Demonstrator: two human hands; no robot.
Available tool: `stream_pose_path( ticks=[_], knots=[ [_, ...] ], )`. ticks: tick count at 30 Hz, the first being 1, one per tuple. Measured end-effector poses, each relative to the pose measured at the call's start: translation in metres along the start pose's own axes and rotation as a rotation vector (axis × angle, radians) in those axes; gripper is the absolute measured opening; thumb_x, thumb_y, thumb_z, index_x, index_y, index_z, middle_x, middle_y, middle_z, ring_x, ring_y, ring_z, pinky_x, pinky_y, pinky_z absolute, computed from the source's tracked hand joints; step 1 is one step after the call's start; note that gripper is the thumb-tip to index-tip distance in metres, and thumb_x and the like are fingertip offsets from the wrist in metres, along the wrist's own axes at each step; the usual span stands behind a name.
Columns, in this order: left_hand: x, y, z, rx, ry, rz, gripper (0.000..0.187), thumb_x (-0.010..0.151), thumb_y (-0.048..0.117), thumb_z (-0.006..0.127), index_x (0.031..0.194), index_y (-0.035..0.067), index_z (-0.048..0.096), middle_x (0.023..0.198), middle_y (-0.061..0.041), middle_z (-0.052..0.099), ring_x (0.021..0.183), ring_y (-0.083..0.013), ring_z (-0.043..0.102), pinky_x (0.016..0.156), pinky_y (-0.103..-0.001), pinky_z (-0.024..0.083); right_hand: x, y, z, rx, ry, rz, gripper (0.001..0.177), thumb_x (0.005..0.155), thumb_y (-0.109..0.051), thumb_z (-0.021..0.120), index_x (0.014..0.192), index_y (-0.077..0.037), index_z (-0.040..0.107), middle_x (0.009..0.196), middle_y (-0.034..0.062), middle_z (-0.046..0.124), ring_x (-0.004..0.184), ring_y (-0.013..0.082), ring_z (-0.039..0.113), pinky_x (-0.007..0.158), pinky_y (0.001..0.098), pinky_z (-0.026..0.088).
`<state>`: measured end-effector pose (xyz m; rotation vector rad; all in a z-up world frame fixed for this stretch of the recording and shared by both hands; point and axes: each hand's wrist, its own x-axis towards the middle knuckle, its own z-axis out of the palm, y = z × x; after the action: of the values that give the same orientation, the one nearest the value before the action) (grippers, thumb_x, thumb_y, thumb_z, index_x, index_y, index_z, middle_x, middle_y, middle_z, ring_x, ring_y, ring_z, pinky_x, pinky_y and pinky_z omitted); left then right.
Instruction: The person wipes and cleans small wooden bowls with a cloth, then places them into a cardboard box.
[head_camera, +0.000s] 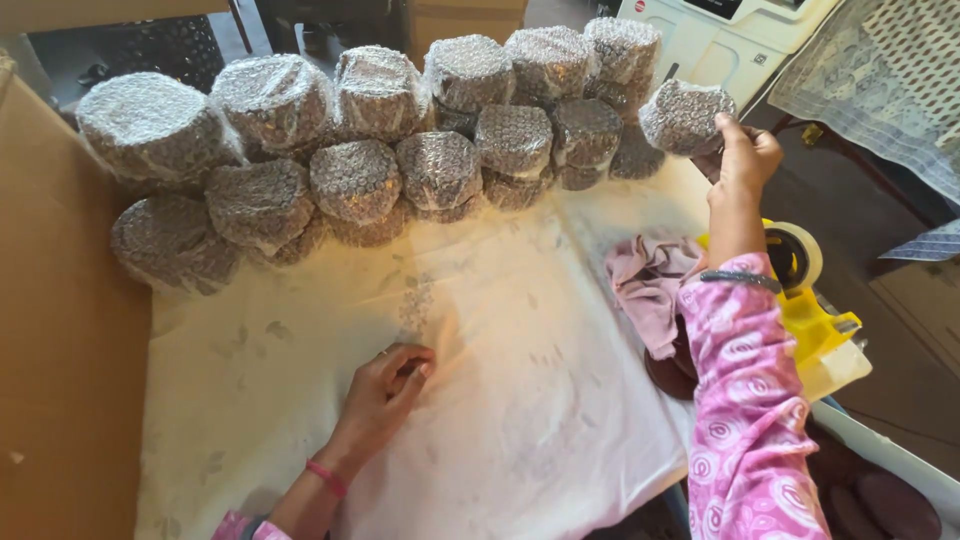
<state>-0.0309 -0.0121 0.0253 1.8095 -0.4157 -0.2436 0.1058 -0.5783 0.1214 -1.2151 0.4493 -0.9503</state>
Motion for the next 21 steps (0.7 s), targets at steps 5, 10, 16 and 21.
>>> stream_pose_path(
  ticks=[5,10,16,21],
  knots=[
    [-0.003,0.009,-0.004,-0.029,-0.019,-0.014,0.020,0.095,0.018,0.066,0.109,0.003,0.071,0.097,-0.007,0.069,0.079,-0.0126,0.066,0.065,-0.028,0.057,0.031,0.032,0.010,-0.023,0.107,0.008,0.023,0.081,-0.011,0.086,0.088,-0.004,0.065,0.080,0.0094,0.073,0.061,0.0193,0.072,0.051,0.0384,0.061],
    [-0.004,0.007,-0.004,-0.059,-0.039,-0.060,0.021,0.095,0.016,0.065,0.110,0.003,0.070,0.099,-0.006,0.069,0.081,-0.0124,0.065,0.066,-0.027,0.057,0.047,0.055,0.020,-0.150,0.117,0.068,0.020,0.083,-0.015,0.084,0.081,-0.004,0.068,0.071,0.0050,0.070,0.054,0.0161,0.067,0.044,0.0343,0.058],
    [-0.003,0.004,-0.004,-0.133,-0.058,-0.108,0.024,0.095,0.018,0.065,0.113,0.002,0.070,0.102,-0.005,0.068,0.085,-0.0119,0.067,0.069,-0.027,0.057,0.070,0.090,0.019,-0.632,0.136,-0.182,0.027,0.085,-0.026,0.084,0.083,0.000,0.075,0.071,0.0133,0.069,0.060,0.0241,0.069,0.059,0.0423,0.058],
    [-0.003,0.000,-0.003,-0.122,-0.051,-0.089,0.023,0.095,0.017,0.065,0.112,0.002,0.070,0.103,-0.005,0.069,0.084,-0.0107,0.065,0.069,-0.025,0.056,0.050,0.073,0.027,-0.963,0.139,-0.374,0.034,0.089,-0.034,0.079,0.087,0.000,0.076,0.077,0.0232,0.071,0.074,0.0368,0.072,0.071,0.0465,0.056]
  ],
)
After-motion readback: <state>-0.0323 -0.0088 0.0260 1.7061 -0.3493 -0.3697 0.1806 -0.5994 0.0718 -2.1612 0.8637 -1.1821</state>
